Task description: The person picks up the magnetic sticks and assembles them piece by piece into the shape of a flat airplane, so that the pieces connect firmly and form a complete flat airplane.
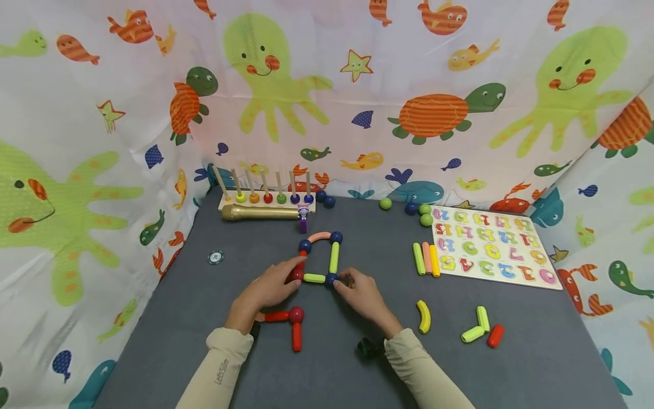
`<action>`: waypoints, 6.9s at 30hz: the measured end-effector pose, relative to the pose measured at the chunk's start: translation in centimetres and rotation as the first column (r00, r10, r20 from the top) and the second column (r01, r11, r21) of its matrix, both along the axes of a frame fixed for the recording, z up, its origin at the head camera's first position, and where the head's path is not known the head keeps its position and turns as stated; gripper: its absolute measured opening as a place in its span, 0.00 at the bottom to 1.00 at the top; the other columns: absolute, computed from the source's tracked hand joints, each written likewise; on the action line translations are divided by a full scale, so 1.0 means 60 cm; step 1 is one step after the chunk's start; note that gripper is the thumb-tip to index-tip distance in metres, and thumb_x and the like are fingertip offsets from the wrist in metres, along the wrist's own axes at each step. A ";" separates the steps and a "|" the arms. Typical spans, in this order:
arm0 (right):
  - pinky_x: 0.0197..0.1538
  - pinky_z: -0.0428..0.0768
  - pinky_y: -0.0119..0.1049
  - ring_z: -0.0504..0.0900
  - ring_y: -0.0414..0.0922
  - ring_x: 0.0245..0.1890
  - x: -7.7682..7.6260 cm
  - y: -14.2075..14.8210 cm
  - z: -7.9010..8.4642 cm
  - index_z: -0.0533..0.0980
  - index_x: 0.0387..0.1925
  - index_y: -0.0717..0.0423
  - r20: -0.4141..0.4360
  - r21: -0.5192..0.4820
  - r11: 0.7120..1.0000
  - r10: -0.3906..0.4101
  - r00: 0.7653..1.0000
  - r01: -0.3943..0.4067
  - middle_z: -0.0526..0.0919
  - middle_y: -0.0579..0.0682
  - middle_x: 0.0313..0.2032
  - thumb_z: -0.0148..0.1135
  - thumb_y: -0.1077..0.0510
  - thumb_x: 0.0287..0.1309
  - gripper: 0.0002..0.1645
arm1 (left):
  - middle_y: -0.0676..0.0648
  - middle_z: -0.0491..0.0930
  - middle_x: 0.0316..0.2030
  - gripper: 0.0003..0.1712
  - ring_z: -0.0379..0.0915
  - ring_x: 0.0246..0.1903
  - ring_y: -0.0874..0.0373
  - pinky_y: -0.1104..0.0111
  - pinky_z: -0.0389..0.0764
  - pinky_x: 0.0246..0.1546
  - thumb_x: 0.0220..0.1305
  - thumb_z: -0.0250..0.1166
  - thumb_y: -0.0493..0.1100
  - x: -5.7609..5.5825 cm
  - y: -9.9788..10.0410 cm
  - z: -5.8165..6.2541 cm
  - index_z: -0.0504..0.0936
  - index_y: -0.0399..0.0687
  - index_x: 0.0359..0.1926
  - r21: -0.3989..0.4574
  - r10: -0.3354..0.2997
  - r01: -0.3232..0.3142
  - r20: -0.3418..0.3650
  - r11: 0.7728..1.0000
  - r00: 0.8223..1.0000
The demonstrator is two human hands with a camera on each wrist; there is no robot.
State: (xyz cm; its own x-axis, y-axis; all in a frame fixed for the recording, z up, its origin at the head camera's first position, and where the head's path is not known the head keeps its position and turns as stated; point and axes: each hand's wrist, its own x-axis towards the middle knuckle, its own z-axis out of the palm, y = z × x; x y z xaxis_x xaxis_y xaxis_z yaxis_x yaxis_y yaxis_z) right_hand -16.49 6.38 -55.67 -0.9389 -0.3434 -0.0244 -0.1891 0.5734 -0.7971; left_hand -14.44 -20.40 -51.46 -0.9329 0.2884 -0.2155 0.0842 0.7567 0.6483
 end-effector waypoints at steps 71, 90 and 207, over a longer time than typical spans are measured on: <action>0.78 0.48 0.66 0.40 0.65 0.83 -0.334 -0.044 0.050 0.54 0.85 0.58 0.063 0.210 0.912 0.346 0.936 -0.351 0.35 0.65 0.85 0.48 0.61 0.81 0.37 | 0.44 0.83 0.26 0.37 0.83 0.21 0.55 0.64 0.85 0.26 0.71 0.68 0.42 0.154 -0.014 -0.086 0.68 0.44 0.77 0.568 0.085 -0.303 0.377 0.765 0.922; 0.50 0.86 0.57 0.86 0.64 0.51 -0.337 -0.067 0.068 0.79 0.66 0.68 -0.085 0.816 0.551 0.409 0.909 -0.172 0.73 0.71 0.68 0.60 0.67 0.75 0.21 | 0.43 0.84 0.27 0.38 0.84 0.20 0.56 0.67 0.83 0.24 0.71 0.69 0.40 0.149 -0.022 -0.085 0.65 0.41 0.78 0.614 0.050 -0.315 0.409 0.724 0.911; 0.59 0.80 0.61 0.84 0.65 0.55 -0.254 0.083 0.140 0.80 0.62 0.70 -0.267 0.613 0.728 0.556 0.787 -0.306 0.81 0.69 0.59 0.64 0.62 0.74 0.21 | 0.47 0.77 0.20 0.43 0.66 0.10 0.61 0.69 0.70 0.15 0.70 0.71 0.44 0.159 0.003 -0.077 0.61 0.40 0.79 0.538 0.169 -0.380 0.400 0.753 0.901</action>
